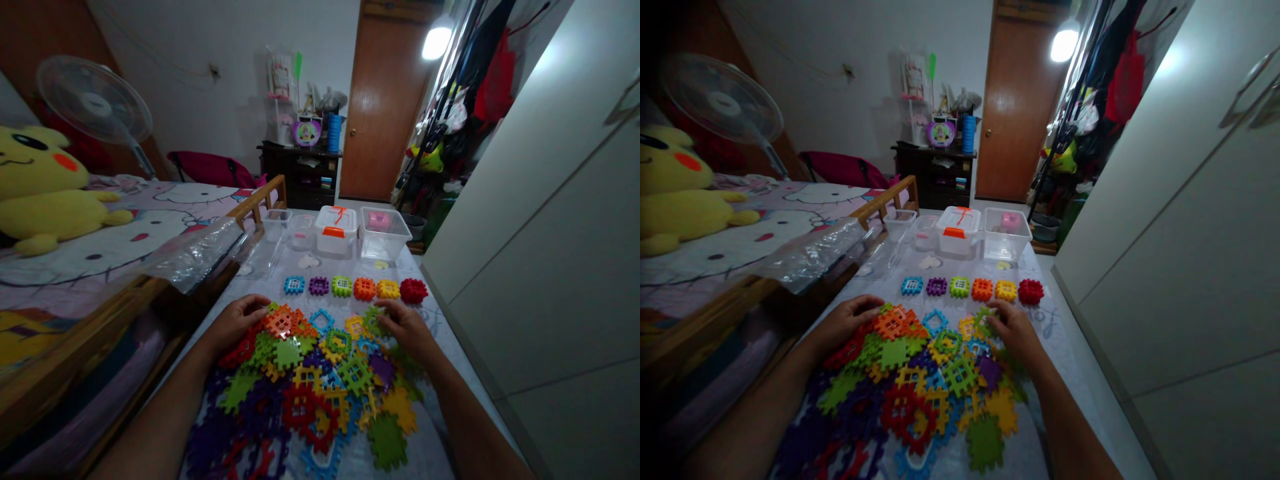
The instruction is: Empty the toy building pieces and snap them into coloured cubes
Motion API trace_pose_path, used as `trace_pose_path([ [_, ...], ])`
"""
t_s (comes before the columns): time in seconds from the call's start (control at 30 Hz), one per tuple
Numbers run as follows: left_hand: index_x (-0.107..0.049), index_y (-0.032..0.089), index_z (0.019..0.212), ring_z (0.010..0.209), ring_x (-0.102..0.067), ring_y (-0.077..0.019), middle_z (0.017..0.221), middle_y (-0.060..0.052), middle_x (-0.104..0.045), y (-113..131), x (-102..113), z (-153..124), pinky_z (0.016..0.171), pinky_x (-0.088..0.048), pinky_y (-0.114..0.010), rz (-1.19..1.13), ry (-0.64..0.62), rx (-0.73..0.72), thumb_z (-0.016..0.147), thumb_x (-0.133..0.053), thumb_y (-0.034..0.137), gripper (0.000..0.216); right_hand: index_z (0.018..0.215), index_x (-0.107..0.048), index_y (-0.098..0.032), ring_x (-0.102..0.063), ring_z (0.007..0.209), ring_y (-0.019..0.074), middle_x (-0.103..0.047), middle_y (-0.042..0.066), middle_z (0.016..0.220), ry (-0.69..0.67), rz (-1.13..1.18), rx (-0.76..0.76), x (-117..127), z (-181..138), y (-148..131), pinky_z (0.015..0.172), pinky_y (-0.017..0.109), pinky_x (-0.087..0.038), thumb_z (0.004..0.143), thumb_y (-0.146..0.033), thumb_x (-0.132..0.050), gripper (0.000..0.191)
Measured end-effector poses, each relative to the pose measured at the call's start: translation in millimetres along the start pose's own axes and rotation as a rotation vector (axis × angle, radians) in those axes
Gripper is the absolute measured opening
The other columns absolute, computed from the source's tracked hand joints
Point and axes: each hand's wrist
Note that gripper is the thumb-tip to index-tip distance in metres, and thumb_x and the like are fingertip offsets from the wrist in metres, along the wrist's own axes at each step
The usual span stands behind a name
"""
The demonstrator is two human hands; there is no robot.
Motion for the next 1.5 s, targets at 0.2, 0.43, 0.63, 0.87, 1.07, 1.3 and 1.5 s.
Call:
trace_pose_path([
  [0.2, -0.065, 0.018, 0.102, 0.087, -0.065, -0.0243, 0.093, -0.005, -0.069, 6.7, -0.1, -1.8, 0.079, -0.049, -0.033, 0.004, -0.002, 0.015, 0.073, -0.063, 0.057, 0.048, 0.092, -0.058, -0.018, -0.052, 0.058, 0.0135, -0.055, -0.004, 0.063, 0.061, 0.156, -0.136, 9.5, 2.7, 13.8, 0.054, 0.025, -0.040, 0.079, -0.039, -0.057, 0.025],
  [0.43, -0.067, 0.018, 0.100, 0.087, -0.065, -0.0251, 0.092, -0.005, -0.070, 10.8, -0.3, -3.1, 0.080, -0.050, -0.035, -0.014, 0.016, 0.021, 0.069, -0.065, 0.058, 0.051, 0.092, -0.065, -0.018, -0.061, 0.076, 0.0195, -0.068, 0.005, 0.085, 0.089, -0.025, -0.115, 10.9, 4.8, 17.7, 0.073, 0.033, -0.048, 0.081, -0.038, -0.053, 0.026],
  [0.63, -0.067, 0.017, 0.100, 0.088, -0.065, -0.0245, 0.094, -0.006, -0.070, 9.3, -0.2, -2.9, 0.080, -0.050, -0.033, 0.003, 0.013, 0.010, 0.071, -0.065, 0.055, 0.048, 0.095, -0.069, -0.017, -0.060, 0.089, 0.0220, -0.063, 0.009, 0.098, 0.147, -0.240, -0.038, 7.1, 7.7, 24.4, 0.085, 0.036, -0.046, 0.081, -0.031, -0.052, 0.026],
  [0.87, -0.066, 0.017, 0.101, 0.087, -0.065, -0.0253, 0.092, -0.005, -0.070, 13.8, 0.0, -4.8, 0.079, -0.050, -0.034, 0.025, -0.001, 0.010, 0.072, -0.062, 0.058, 0.050, 0.117, -0.062, -0.019, -0.051, 0.109, 0.0269, -0.057, 0.010, 0.119, -0.074, -0.435, 0.032, 19.3, 3.0, 28.7, 0.098, 0.041, -0.039, 0.072, -0.034, -0.069, 0.048],
  [1.07, -0.066, 0.018, 0.101, 0.095, -0.064, -0.0267, 0.099, -0.007, -0.070, 14.4, 0.0, -3.5, 0.086, -0.048, -0.036, 0.017, -0.003, 0.021, 0.071, -0.063, 0.059, 0.052, 0.122, -0.060, -0.018, -0.049, 0.112, 0.0283, -0.055, 0.011, 0.121, -0.123, -0.476, 0.003, 18.5, 2.1, 27.4, 0.101, 0.043, -0.037, 0.068, -0.024, -0.069, 0.055],
  [1.3, -0.068, 0.018, 0.100, 0.095, -0.065, -0.0270, 0.099, -0.006, -0.071, 12.3, 0.1, -2.7, 0.086, -0.049, -0.035, 0.012, 0.019, 0.028, 0.067, -0.066, 0.061, 0.055, 0.124, -0.056, -0.023, -0.050, 0.114, 0.0246, -0.053, 0.007, 0.117, -0.081, -0.361, 0.035, 33.6, 3.2, 36.3, 0.102, 0.041, -0.038, 0.073, -0.029, -0.065, 0.052],
  [1.5, -0.068, 0.018, 0.099, 0.094, -0.065, -0.0266, 0.098, -0.006, -0.071, 13.5, -0.8, -3.0, 0.084, -0.050, -0.035, 0.008, 0.025, 0.026, 0.067, -0.066, 0.060, 0.053, 0.122, -0.058, -0.018, -0.048, 0.114, 0.0270, -0.053, 0.010, 0.119, -0.143, -0.435, 0.003, 25.5, 2.6, 32.5, 0.102, 0.042, -0.037, 0.072, -0.028, -0.068, 0.053],
])
Point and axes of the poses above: each hand's wrist, its own z-axis towards the middle knuckle, its own x-axis out of the back of the hand, y = z × x
